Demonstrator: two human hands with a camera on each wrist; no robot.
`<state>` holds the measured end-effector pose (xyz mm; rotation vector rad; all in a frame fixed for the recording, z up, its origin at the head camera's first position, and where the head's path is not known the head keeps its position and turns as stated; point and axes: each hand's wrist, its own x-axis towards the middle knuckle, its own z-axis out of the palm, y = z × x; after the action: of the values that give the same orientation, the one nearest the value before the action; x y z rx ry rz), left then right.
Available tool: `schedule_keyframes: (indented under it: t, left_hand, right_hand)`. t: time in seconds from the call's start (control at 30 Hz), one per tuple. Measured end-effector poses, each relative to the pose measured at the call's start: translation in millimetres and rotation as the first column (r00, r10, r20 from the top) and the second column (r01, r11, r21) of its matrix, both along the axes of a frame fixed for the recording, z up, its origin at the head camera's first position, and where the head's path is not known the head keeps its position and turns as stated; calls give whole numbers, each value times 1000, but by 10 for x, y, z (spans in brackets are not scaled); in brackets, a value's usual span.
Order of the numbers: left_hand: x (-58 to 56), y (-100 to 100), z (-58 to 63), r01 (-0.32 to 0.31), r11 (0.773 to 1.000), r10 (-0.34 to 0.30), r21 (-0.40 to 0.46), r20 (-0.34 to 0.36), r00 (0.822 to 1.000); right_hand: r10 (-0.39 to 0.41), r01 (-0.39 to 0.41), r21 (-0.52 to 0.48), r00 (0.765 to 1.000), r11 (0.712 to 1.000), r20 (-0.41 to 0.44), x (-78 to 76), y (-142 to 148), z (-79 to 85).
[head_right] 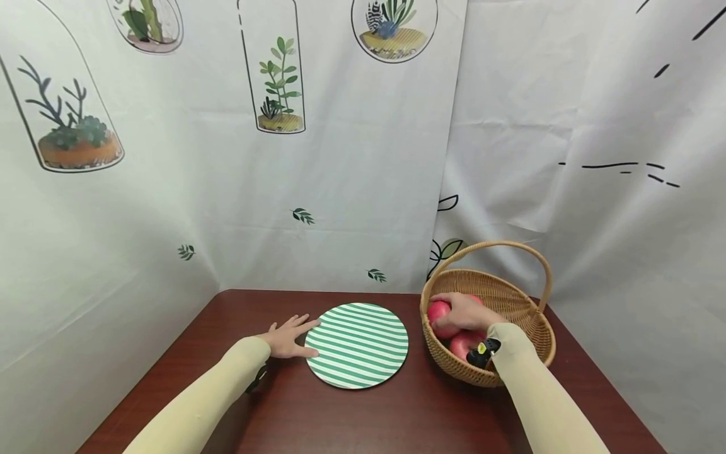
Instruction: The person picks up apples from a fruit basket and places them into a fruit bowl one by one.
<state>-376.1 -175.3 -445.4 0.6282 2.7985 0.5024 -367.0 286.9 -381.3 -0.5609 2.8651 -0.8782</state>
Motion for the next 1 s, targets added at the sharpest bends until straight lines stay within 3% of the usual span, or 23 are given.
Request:
schedule_keyframes:
  t: [0.13,0.4,0.57,0.73,1.0]
  left_hand:
    - [-15,-12,-15,14,1000,-14,11,-7,1000]
    - [-137,-63,-197,-8,1000,9,14,-17,1000]
    - [-190,-71,-253,-15,1000,16,14,-26,1000]
    - [-191,-70,-249,-19,1000,19,-1,-35,999]
    - [-78,-58,-160,17,1000,-17,17,-44,999]
  right_hand:
    - [-14,15,-26,1000,1000,10,13,5,-2]
    - [-16,16,-16,1000,1000,-22,10,-7,-1]
    - [-9,15,-108,998,994,54,29,4,-3]
    - [7,11,-197,996,980,88,49,18,21]
    - [10,-4,-139,999,990,42,42,48,35]
